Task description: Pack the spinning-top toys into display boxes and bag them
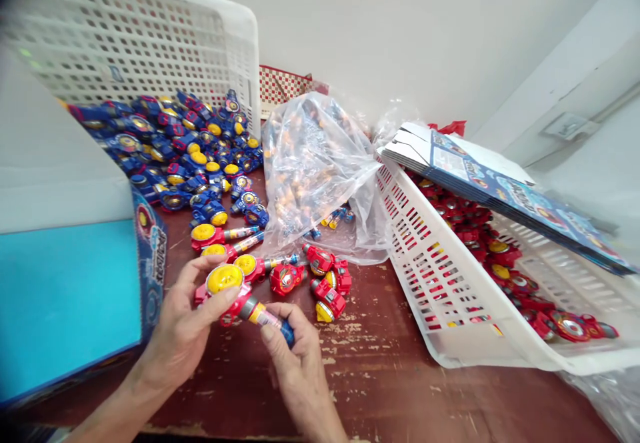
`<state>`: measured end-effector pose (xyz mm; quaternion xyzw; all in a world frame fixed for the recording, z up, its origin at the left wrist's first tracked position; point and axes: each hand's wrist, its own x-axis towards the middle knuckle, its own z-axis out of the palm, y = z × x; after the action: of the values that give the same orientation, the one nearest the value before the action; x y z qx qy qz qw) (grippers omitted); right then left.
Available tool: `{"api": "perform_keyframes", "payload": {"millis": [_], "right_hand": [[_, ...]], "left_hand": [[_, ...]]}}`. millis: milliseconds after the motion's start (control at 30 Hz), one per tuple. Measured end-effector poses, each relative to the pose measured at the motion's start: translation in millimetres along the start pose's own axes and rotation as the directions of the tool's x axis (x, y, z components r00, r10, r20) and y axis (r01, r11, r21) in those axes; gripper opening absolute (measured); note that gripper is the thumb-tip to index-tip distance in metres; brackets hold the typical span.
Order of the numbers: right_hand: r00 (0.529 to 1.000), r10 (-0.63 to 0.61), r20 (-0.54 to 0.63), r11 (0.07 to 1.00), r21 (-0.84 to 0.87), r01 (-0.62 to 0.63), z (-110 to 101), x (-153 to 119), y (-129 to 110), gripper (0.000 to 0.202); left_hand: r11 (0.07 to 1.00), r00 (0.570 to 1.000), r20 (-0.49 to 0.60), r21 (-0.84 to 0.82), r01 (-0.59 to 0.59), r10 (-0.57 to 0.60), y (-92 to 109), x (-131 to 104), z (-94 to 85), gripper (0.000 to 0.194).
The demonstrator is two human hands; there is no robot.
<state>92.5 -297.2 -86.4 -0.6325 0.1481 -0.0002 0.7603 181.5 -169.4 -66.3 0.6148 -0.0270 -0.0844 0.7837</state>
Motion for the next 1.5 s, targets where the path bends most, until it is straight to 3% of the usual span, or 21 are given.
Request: {"api": "perform_keyframes", "payload": {"millis": [67,133,200,267,333,467,567,633,700,767,833,900,967,1000,1033,1100,1167,1233,1300,1367,1500], "right_hand": [[0.987,-0.162,0.01,0.932,-0.326,0.156,-12,1,-6,0.028],[0.943,-0.332,0.032,0.777,-0.557,0.293,-16,0,-7,0.024],[0.892,-0.444,0.084,0.631,-0.677,0.378,-16,-2,-6,0.026],[0.869,-0.478,0.13,0.57,-0.706,0.419,-14,-6,-4,0.026],[0.884,-0.451,0.124,0.598,-0.693,0.403,-14,-11,-4,0.026],[0.965,-0.255,0.057,0.773,-0.587,0.239,-15,-17,-5,0.028],[0.987,-0.159,-0.024,0.895,-0.425,0.134,-13,-12,-7,0.036],[1.0,-0.017,-0.022,0.974,-0.228,0.012,-10,-8,-9,0.04],[0.98,0.186,0.07,0.982,0.021,-0.188,-8,-5,-12,0.042],[0.934,0.315,0.171,0.924,0.171,-0.343,-7,-5,-14,0.042],[0.953,0.263,0.151,0.952,0.121,-0.282,-8,-6,-14,0.041],[0.999,0.035,0.035,0.993,-0.111,-0.03,-9,-7,-11,0.042],[0.969,-0.243,-0.038,0.901,-0.378,0.212,-9,-5,-6,0.037],[0.952,-0.304,-0.041,0.855,-0.453,0.254,-9,-3,-5,0.033],[0.958,-0.286,-0.032,0.853,-0.463,0.239,-8,-1,-4,0.033],[0.998,-0.062,0.024,0.94,-0.334,0.066,-8,2,-5,0.04],[0.981,0.15,0.125,0.973,-0.194,-0.124,-9,2,-9,0.042],[0.986,0.107,0.125,0.969,-0.234,-0.075,-11,1,-12,0.042],[0.992,-0.118,0.04,0.902,-0.414,0.124,-14,1,-11,0.041],[0.972,-0.234,-0.002,0.843,-0.499,0.202,-15,3,-7,0.035],[0.994,0.059,0.09,0.974,-0.225,-0.038,-14,10,-2,0.042]], "left_hand": [[0.994,0.992,0.088,0.069,0.088,-0.094,1,2,-5.2,0.053],[0.984,0.975,0.138,0.065,0.166,-0.174,0,5,-6.4,0.049],[0.981,0.967,0.165,0.028,0.192,-0.194,-3,8,-6.2,0.042],[0.985,0.967,0.186,0.007,0.175,-0.173,-6,11,-6.8,0.036],[0.992,0.965,0.23,0.007,0.128,-0.126,-6,13,-8.4,0.032],[0.995,0.945,0.316,0.033,-0.098,0.083,2,15,-7.1,0.025],[0.964,0.958,0.243,0.177,-0.197,0.152,11,13,-0.5,0.024],[0.926,0.957,0.217,0.28,-0.252,0.194,16,11,2.7,0.023],[0.895,0.947,0.225,0.332,-0.297,0.231,18,11,3.1,0.023],[0.89,0.946,0.234,0.346,-0.297,0.225,18,12,1.2,0.024],[0.901,0.953,0.233,0.344,-0.265,0.191,17,14,-1.5,0.024],[0.92,0.963,0.229,0.33,-0.213,0.141,16,16,-3.5,0.024],[0.932,0.97,0.219,0.318,-0.174,0.107,16,17,-4.5,0.024],[0.933,0.97,0.219,0.319,-0.169,0.101,16,17,-4.8,0.024],[0.928,0.969,0.22,0.327,-0.178,0.108,16,17,-5.1,0.023],[0.911,0.964,0.23,0.355,-0.21,0.133,17,18,-5.9,0.023],[0.903,0.961,0.238,0.366,-0.226,0.143,18,19,-6.6,0.024],[0.915,0.965,0.23,0.347,-0.206,0.13,18,21,-7.0,0.025],[0.931,0.972,0.21,0.321,-0.172,0.107,16,22,-7.0,0.026],[0.935,0.974,0.201,0.314,-0.163,0.102,15,23,-6.9,0.026],[0.909,0.964,0.217,0.35,-0.225,0.155,15,24,-7.1,0.025]]}}
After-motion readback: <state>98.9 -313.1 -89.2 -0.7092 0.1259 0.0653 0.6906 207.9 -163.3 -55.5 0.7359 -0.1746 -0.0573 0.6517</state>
